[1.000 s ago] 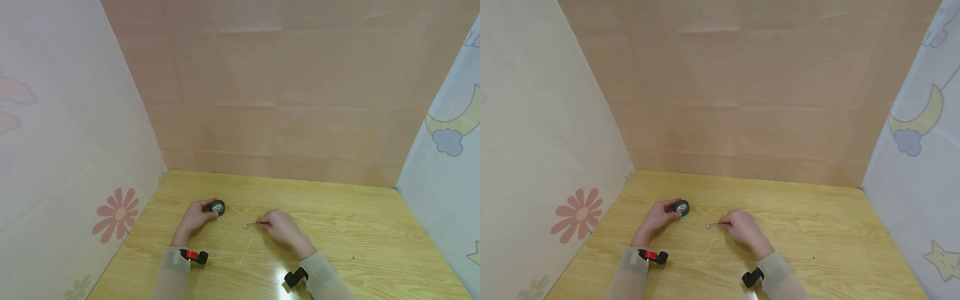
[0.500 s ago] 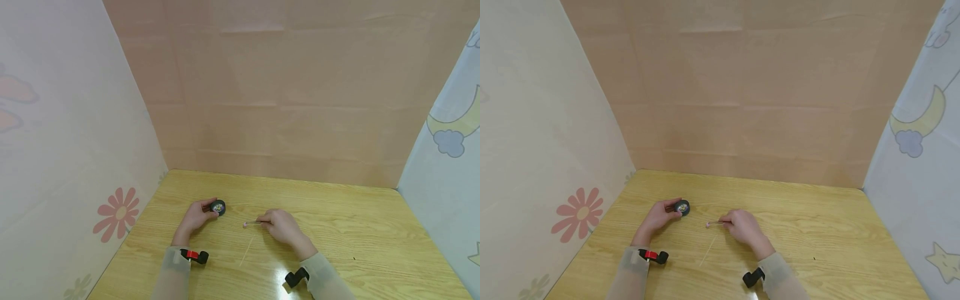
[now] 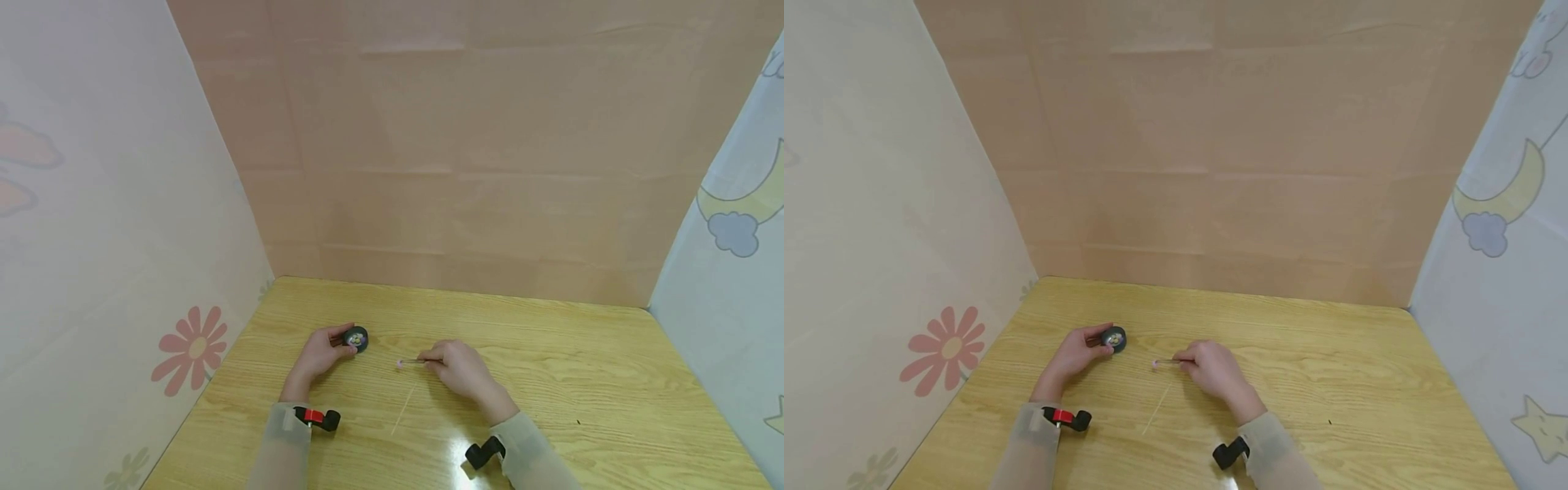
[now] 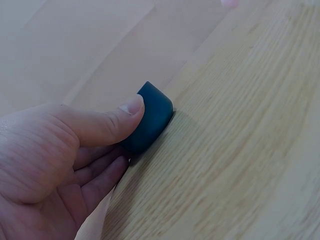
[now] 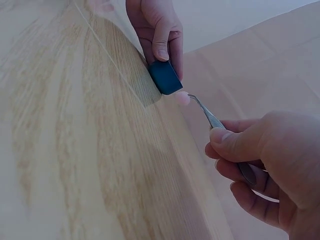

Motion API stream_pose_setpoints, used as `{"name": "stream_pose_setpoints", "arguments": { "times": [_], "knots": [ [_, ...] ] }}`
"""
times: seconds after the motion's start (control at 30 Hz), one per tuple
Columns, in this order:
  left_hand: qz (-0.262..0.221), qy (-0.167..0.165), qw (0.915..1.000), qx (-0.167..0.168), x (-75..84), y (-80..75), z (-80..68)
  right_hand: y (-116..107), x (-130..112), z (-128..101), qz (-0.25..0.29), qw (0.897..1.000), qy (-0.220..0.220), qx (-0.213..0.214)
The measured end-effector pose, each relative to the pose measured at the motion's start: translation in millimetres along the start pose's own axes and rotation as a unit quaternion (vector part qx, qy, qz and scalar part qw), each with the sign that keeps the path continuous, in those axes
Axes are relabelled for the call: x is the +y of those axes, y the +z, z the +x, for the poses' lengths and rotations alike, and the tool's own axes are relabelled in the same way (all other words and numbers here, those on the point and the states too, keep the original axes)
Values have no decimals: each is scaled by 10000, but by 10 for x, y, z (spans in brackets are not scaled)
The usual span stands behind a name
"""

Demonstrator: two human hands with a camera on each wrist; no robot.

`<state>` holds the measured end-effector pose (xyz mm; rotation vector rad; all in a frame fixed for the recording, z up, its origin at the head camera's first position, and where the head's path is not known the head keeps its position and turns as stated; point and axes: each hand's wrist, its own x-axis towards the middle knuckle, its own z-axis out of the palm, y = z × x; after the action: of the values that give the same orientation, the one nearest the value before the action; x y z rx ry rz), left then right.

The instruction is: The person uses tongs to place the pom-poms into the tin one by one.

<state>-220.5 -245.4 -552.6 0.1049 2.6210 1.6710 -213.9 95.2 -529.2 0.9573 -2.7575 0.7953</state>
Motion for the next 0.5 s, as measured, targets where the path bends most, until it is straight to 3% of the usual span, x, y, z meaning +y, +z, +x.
{"name": "stream_pose_setpoints", "arguments": {
  "times": [0.5],
  "knots": [
    [-29,-38,10000,0,6,3,2,-29,-73,97,302,9995,-13,127]
  ]
}}
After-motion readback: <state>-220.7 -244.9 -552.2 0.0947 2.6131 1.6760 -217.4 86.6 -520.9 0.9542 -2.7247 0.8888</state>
